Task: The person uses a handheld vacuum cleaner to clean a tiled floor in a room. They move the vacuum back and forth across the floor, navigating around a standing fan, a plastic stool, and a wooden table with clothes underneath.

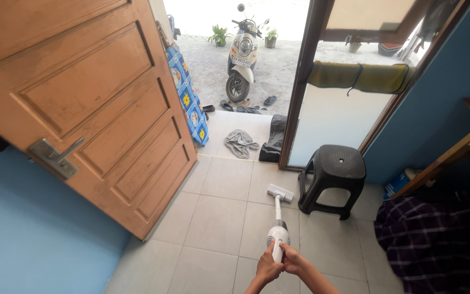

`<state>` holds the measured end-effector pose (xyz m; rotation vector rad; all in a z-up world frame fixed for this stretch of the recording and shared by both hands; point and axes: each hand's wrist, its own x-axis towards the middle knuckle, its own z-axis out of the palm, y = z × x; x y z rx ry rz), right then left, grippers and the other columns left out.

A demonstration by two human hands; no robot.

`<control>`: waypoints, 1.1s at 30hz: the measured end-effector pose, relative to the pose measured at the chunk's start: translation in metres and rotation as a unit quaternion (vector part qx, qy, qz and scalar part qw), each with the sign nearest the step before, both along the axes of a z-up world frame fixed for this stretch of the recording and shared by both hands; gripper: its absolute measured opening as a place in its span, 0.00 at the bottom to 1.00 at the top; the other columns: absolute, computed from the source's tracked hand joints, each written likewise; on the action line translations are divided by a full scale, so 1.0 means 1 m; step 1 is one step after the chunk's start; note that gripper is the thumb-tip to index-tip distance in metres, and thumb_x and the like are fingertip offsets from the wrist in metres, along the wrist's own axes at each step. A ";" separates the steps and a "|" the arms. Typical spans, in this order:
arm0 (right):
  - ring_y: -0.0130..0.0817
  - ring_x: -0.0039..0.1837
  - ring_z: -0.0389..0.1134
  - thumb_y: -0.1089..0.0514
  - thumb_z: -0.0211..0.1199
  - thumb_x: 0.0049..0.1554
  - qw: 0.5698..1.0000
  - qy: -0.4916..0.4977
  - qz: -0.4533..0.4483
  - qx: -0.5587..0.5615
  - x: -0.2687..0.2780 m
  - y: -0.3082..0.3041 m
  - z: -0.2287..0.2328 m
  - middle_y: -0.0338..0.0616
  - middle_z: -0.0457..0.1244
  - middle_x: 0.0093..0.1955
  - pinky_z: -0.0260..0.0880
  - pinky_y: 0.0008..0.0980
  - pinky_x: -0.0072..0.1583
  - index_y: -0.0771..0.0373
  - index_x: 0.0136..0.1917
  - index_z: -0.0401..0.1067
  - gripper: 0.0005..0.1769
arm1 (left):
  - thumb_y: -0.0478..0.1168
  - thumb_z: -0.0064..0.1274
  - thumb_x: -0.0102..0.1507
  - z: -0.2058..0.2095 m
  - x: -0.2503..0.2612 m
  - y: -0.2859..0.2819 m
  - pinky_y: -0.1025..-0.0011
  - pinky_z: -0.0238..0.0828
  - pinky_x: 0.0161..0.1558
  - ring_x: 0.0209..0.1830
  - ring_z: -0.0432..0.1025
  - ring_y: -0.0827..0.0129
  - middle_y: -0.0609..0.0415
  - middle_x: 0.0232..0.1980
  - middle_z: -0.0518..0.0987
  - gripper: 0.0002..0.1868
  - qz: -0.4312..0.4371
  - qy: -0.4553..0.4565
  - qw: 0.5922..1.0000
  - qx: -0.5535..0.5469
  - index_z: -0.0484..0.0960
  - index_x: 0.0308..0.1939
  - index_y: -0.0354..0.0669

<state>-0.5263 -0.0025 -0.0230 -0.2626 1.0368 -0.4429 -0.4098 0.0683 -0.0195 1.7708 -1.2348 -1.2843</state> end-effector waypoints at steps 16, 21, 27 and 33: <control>0.51 0.56 0.71 0.42 0.40 0.66 0.994 -0.102 0.022 0.033 0.036 0.311 -0.028 0.60 0.65 0.59 0.75 0.52 0.50 0.70 0.72 0.56 0.33 | 0.31 0.53 0.36 0.092 0.074 0.317 0.68 0.71 0.22 0.18 0.73 0.66 0.47 0.31 0.80 0.60 -0.044 0.052 0.997 0.026 0.59 0.77 0.39; 0.51 0.58 0.72 0.42 0.40 0.68 0.996 -0.080 0.004 0.045 0.028 0.345 -0.025 0.61 0.64 0.61 0.75 0.52 0.54 0.70 0.72 0.56 0.33 | 0.30 0.50 0.35 0.104 0.070 0.346 0.71 0.69 0.22 0.17 0.71 0.68 0.46 0.29 0.79 0.60 -0.053 0.073 0.996 0.025 0.63 0.77 0.39; 0.51 0.56 0.72 0.41 0.40 0.65 0.996 -0.085 0.004 -0.006 -0.007 0.356 -0.024 0.61 0.64 0.60 0.73 0.53 0.52 0.69 0.72 0.55 0.33 | 0.31 0.50 0.35 0.096 0.040 0.344 0.69 0.69 0.22 0.18 0.71 0.67 0.47 0.30 0.79 0.59 -0.083 0.075 0.993 0.022 0.62 0.77 0.39; 0.49 0.56 0.72 0.42 0.43 0.66 0.998 -0.035 -0.054 -0.017 -0.060 0.337 -0.022 0.59 0.64 0.60 0.74 0.48 0.48 0.71 0.72 0.56 0.34 | 0.31 0.52 0.35 0.074 -0.020 0.317 0.68 0.74 0.29 0.22 0.76 0.65 0.45 0.32 0.82 0.60 -0.108 0.036 0.993 -0.004 0.61 0.77 0.39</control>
